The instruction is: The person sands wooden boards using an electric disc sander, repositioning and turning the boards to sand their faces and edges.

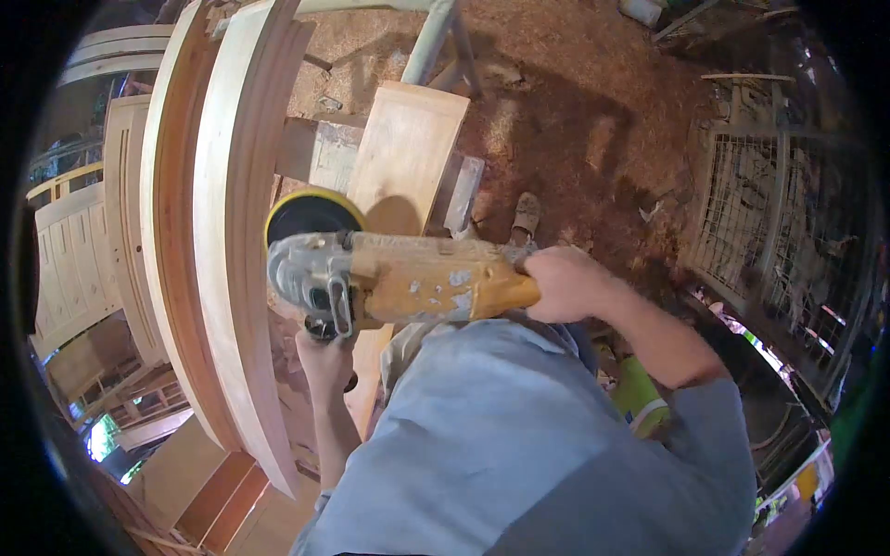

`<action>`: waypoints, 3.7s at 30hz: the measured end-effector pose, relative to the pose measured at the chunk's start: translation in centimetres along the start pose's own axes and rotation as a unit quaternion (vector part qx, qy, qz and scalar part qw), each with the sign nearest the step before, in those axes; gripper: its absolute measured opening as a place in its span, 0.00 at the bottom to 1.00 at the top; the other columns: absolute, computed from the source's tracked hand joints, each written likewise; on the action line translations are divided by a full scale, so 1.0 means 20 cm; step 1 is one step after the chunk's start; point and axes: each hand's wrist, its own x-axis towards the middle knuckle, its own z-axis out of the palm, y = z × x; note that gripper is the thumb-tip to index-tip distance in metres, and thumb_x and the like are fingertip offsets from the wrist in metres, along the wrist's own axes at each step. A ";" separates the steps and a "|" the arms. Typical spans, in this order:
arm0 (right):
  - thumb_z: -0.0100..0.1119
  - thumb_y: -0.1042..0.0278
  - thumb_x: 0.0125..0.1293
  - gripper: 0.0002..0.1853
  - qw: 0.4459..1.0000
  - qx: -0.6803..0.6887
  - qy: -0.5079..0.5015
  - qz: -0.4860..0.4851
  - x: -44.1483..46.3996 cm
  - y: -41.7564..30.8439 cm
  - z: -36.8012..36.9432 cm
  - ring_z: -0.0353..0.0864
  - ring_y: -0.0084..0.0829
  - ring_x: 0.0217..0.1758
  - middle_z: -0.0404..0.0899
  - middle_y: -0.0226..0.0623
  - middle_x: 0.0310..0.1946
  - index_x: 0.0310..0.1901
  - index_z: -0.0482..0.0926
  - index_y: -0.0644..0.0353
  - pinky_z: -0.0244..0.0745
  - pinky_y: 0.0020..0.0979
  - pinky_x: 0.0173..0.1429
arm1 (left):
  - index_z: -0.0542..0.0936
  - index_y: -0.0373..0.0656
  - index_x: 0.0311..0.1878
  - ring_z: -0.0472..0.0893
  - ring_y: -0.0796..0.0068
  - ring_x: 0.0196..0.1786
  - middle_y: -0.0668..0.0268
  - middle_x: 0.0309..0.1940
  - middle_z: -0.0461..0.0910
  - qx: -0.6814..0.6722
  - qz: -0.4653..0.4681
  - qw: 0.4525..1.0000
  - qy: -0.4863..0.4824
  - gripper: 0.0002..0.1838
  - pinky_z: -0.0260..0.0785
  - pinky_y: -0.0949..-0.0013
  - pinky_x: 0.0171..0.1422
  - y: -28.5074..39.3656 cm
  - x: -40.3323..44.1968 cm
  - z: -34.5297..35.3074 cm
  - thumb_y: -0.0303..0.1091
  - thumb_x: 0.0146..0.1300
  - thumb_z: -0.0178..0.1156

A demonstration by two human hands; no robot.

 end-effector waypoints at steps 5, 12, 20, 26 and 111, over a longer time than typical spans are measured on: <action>0.72 0.63 0.48 0.17 0.993 0.100 0.025 0.051 -0.29 -0.07 -0.15 0.85 0.58 0.43 0.84 0.56 0.35 0.37 0.83 0.67 0.79 0.49 0.48 | 0.85 0.38 0.35 0.73 0.84 0.25 0.73 0.20 0.78 0.065 -0.045 0.991 -0.112 0.03 0.65 0.70 0.32 0.13 0.06 0.08 0.25 0.58 0.68; 0.76 0.62 0.50 0.21 0.981 0.127 0.006 0.149 -0.42 -0.06 -0.03 0.87 0.54 0.41 0.85 0.56 0.36 0.41 0.83 0.67 0.80 0.45 0.46 | 0.87 0.37 0.43 0.89 0.61 0.37 0.54 0.33 0.89 0.062 -0.055 0.976 -0.203 0.11 0.76 0.59 0.43 0.04 0.12 0.19 0.30 0.58 0.70; 0.66 0.53 0.68 0.28 0.948 0.309 0.021 0.071 -0.43 0.01 -0.09 0.87 0.48 0.51 0.86 0.53 0.47 0.59 0.79 0.71 0.79 0.43 0.58 | 0.87 0.39 0.42 0.88 0.45 0.42 0.48 0.34 0.88 0.217 -0.104 0.954 -0.178 0.14 0.77 0.50 0.45 0.24 0.30 0.38 0.37 0.55 0.72; 0.63 0.57 0.70 0.27 0.916 0.364 0.017 0.169 -0.55 0.13 -0.04 0.84 0.41 0.59 0.85 0.53 0.55 0.63 0.77 0.70 0.75 0.39 0.66 | 0.87 0.38 0.38 0.87 0.44 0.44 0.46 0.36 0.87 0.313 -0.046 0.926 -0.208 0.15 0.79 0.46 0.50 0.43 0.49 0.60 0.40 0.54 0.73; 0.66 0.59 0.72 0.29 0.910 0.385 -0.016 0.151 -0.28 -0.06 -0.20 0.81 0.30 0.62 0.84 0.47 0.58 0.66 0.75 0.71 0.74 0.35 0.67 | 0.86 0.36 0.41 0.87 0.41 0.44 0.42 0.35 0.86 0.312 -0.062 0.912 -0.257 0.12 0.78 0.50 0.47 0.35 0.59 0.31 0.35 0.61 0.65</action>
